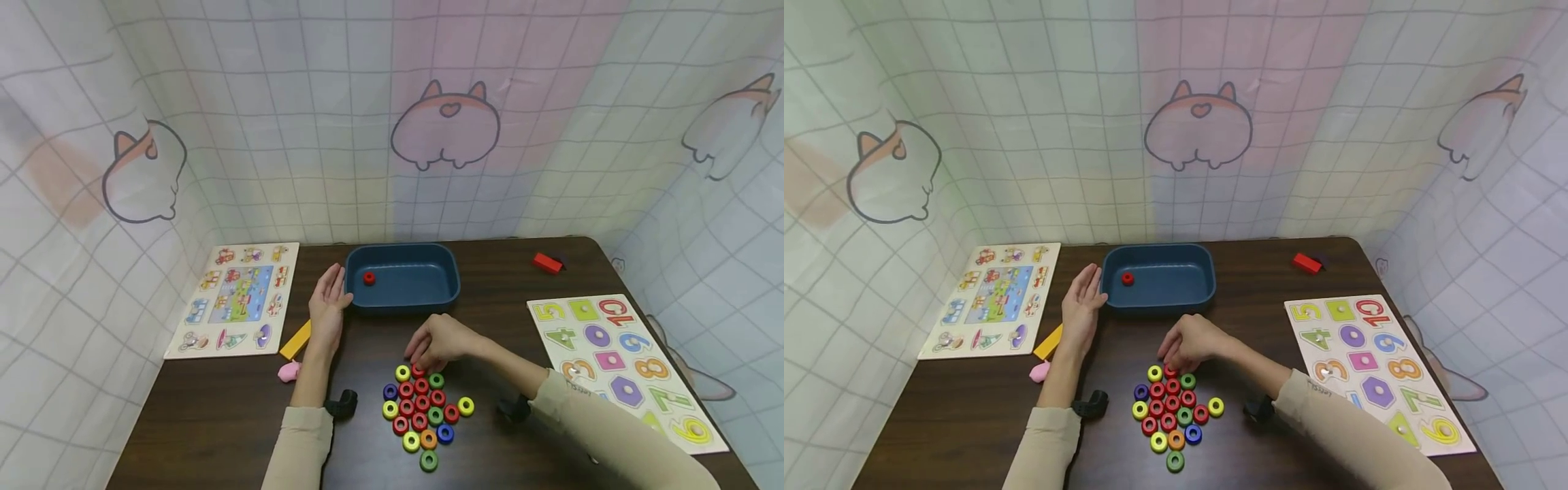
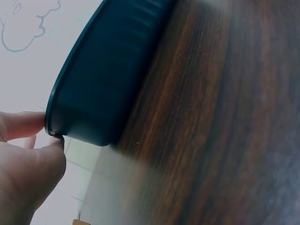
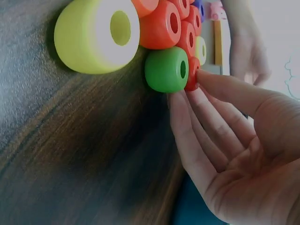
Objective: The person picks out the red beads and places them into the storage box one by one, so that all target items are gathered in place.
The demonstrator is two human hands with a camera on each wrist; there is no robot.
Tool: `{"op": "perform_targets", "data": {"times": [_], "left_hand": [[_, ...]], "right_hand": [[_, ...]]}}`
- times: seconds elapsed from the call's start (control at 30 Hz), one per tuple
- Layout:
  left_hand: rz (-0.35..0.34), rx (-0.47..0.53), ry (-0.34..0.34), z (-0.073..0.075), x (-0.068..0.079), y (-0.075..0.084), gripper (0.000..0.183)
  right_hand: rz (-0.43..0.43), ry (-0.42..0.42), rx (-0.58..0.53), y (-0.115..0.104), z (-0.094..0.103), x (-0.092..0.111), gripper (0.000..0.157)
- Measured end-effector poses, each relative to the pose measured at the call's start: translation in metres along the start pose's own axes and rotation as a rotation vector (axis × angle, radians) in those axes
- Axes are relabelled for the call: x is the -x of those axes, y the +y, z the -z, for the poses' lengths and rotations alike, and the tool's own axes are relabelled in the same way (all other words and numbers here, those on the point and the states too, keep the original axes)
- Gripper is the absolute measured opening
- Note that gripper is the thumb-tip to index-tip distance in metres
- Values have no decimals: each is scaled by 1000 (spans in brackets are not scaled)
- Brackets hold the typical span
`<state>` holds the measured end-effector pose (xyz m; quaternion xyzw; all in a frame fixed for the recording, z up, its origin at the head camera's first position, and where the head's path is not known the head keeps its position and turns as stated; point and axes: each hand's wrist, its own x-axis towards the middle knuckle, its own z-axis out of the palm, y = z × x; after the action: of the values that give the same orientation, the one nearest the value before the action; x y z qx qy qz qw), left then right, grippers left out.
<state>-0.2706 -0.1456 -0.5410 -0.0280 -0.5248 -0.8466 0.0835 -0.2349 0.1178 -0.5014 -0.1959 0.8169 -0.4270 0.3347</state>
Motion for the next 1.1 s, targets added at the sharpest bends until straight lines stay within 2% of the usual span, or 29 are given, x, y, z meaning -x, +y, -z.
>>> {"op": "perform_targets", "data": {"times": [0.17,0.33,0.43,0.57,0.67,0.83,0.97,1.1], "left_hand": [[7,-5,4,1,0,-2,66],[24,5,3,-2,3,1,66],[41,8,-15,-5,6,10,67],[49,14,-23,-6,7,16,67],[53,20,-2,-5,6,12,66],[48,6,24,-3,3,1,64],[28,6,21,-2,2,-2,64],[27,12,7,0,0,1,63]], "right_hand": [[26,-15,-41,-7,7,-2,21],[83,0,-83,-38,32,-8,22],[87,37,-103,-63,53,-25,23],[65,116,-109,-80,75,-64,26],[33,186,-104,-74,81,-98,28],[-78,291,-88,-46,79,-139,25],[-113,315,-134,-33,74,-152,25],[-80,331,-152,-37,74,-148,29]]}}
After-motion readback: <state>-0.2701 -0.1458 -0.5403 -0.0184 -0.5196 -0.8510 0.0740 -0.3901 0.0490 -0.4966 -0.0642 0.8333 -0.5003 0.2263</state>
